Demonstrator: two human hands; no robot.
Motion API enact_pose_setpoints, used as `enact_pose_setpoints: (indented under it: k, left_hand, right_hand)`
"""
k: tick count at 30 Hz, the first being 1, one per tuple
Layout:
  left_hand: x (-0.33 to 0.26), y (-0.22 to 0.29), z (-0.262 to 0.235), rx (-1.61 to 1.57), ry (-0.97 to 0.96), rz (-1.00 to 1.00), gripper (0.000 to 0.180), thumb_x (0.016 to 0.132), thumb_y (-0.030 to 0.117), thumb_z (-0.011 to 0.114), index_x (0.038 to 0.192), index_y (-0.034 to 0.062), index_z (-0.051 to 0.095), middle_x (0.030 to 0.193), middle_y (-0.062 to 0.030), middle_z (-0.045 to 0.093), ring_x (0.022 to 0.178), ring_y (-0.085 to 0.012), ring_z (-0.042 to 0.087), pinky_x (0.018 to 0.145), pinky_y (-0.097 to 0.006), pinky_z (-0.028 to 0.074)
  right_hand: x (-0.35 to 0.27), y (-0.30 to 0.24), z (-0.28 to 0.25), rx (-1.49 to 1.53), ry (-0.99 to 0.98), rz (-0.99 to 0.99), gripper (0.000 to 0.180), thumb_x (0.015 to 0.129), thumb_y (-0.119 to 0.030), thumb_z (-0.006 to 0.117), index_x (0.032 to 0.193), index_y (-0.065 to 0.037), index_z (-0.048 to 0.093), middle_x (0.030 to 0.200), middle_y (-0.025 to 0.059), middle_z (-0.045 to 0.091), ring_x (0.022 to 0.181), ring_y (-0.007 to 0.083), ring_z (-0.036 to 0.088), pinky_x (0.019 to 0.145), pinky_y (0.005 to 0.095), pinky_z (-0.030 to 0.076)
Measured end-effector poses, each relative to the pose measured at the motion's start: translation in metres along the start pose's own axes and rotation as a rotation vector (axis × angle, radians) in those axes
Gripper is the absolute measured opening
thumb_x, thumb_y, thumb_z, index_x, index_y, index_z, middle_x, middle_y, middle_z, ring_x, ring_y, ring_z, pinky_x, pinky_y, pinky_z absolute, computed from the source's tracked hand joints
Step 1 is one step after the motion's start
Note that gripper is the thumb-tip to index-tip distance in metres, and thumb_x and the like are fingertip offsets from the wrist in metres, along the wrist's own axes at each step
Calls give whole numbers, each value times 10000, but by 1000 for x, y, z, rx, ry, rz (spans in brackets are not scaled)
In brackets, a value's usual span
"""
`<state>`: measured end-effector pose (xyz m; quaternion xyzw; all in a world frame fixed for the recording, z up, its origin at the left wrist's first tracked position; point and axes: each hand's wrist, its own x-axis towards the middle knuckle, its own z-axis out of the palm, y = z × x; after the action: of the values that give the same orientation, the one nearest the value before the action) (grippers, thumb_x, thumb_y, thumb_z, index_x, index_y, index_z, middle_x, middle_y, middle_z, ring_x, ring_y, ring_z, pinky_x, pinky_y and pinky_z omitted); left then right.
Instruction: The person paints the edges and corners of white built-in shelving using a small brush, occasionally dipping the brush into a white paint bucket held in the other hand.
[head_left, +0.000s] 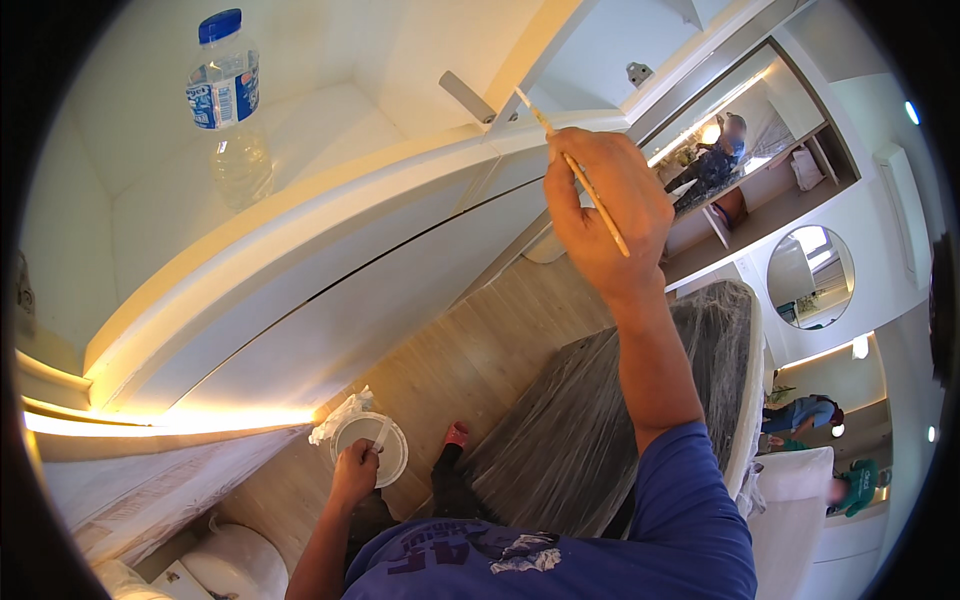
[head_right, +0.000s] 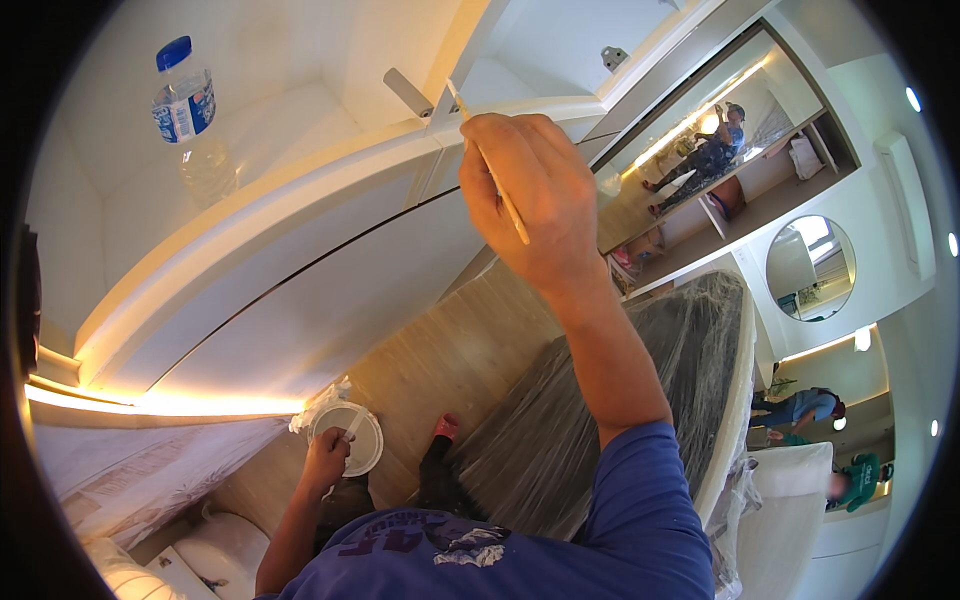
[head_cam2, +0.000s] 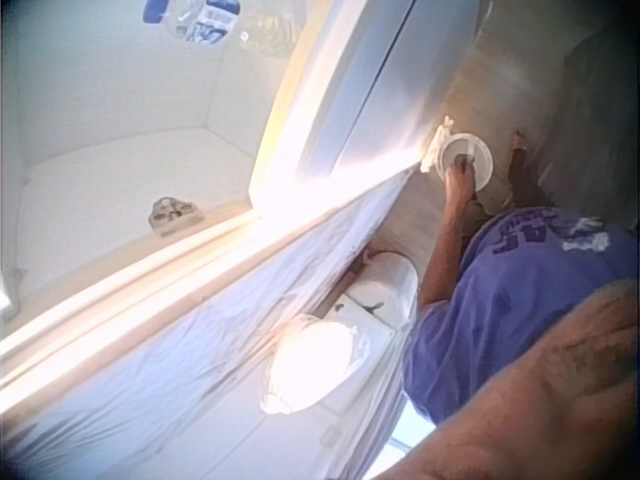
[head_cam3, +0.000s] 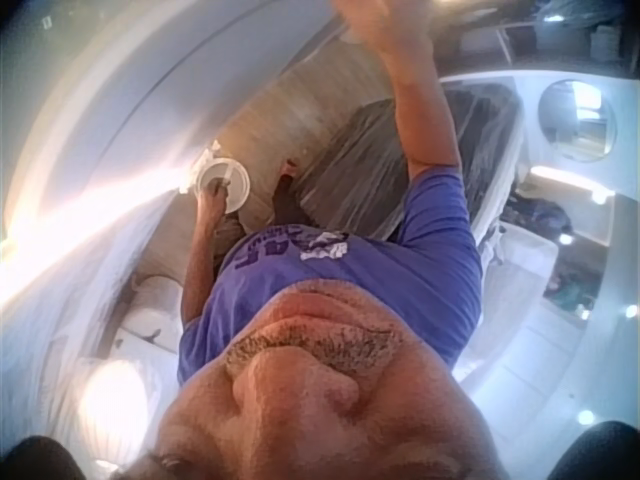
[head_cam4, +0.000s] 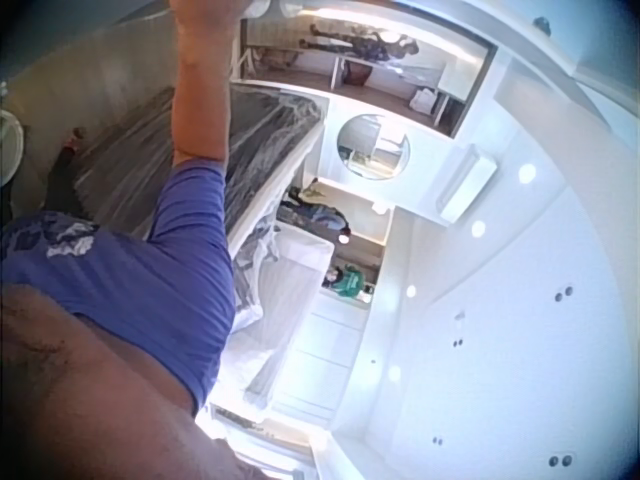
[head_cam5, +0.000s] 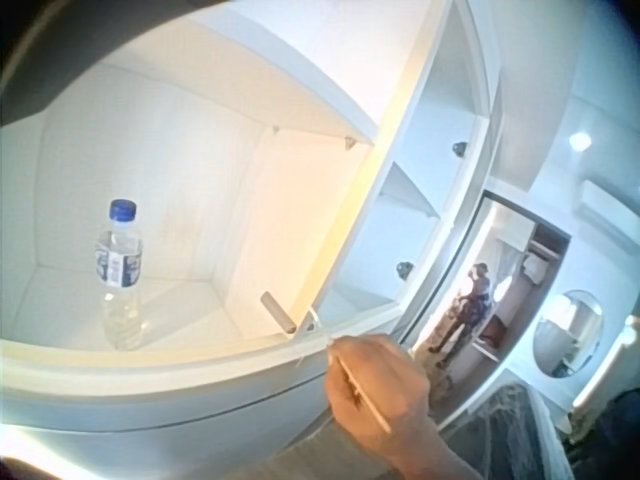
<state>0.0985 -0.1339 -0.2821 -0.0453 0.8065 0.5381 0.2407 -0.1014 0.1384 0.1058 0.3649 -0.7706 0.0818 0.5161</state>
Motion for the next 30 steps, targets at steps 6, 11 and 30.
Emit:
enact_pose_setpoints:
  k: [6, 11, 30]
  left_hand:
    - [-1, 2, -1, 1, 2, -2, 231, 924, 157, 558, 971, -13, 707, 792, -208, 702, 770, -349, 706, 722, -449, 530]
    - [0, -1, 0, -10, 7, 12, 230, 921, 152, 557, 965, -17, 708, 792, -207, 701, 768, -345, 706, 720, -447, 530]
    - [1, -5, 2, -19, -1, -28, 231, 933, 160, 566, 978, -13, 713, 784, -196, 708, 767, -329, 715, 714, -436, 536]
  right_hand:
    - [-8, -1, 6, 35, -62, 12, 262, 715, 144, 690, 929, -1, 645, 728, 91, 640, 656, 253, 610, 584, 340, 495]
    - [-5, -5, 4, 45, -65, 58, 264, 716, 143, 688, 931, -5, 647, 729, 87, 639, 651, 248, 604, 583, 338, 491]
    - [-7, -3, 2, 37, -62, 61, 256, 710, 139, 687, 916, -7, 644, 700, 73, 610, 618, 240, 576, 560, 334, 472]
